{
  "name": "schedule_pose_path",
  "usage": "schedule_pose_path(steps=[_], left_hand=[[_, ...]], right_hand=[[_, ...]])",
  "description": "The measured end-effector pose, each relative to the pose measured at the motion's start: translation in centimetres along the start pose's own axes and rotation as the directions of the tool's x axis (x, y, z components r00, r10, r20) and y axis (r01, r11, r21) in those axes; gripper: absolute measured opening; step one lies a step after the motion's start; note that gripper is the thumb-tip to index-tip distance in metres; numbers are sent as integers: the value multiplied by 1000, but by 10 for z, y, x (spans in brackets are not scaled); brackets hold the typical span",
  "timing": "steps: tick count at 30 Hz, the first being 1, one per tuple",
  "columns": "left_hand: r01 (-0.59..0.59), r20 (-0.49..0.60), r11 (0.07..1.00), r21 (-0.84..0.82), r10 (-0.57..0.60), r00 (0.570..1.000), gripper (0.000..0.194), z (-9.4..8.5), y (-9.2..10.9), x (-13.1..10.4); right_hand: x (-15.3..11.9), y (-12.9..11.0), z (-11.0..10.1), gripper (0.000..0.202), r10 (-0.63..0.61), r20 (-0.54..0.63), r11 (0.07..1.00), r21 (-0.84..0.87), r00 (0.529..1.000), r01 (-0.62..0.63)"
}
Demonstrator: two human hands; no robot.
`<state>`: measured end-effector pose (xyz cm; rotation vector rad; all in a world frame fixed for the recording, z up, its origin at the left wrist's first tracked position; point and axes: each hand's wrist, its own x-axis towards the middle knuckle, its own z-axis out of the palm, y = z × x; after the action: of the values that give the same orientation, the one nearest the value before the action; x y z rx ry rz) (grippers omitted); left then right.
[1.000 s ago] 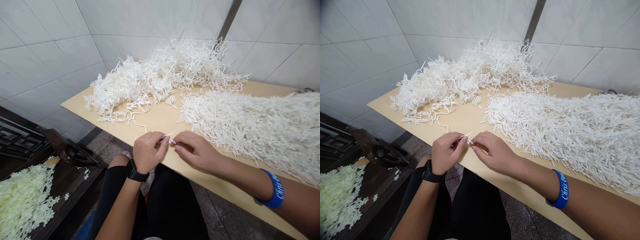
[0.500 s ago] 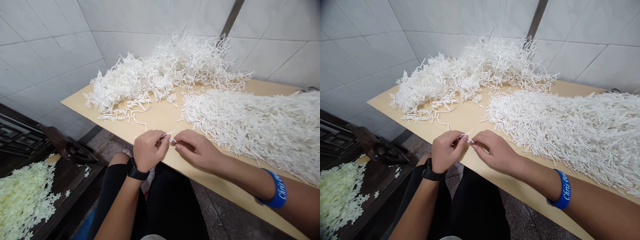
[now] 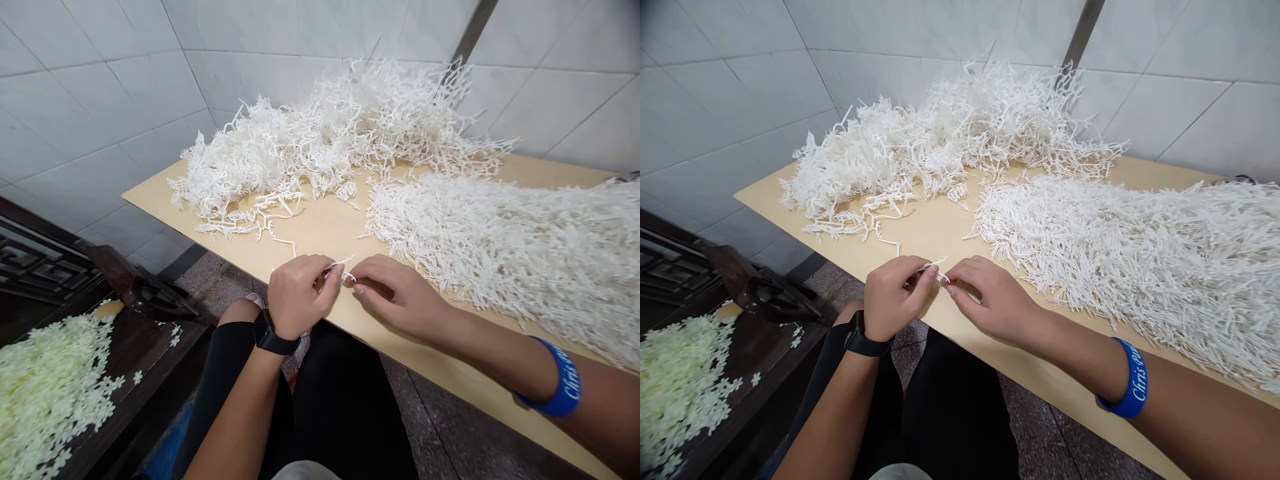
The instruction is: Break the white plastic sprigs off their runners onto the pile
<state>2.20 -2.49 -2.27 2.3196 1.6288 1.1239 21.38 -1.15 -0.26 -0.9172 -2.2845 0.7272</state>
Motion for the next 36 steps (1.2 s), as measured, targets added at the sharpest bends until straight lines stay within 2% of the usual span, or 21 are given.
schedule_pose_path(steps=[36], left_hand=[[14,-7,1000,18,-14,1000,28,0,1,0]], right_hand=[[1,0,1,13,-10,-10,999,-34,1000,9]])
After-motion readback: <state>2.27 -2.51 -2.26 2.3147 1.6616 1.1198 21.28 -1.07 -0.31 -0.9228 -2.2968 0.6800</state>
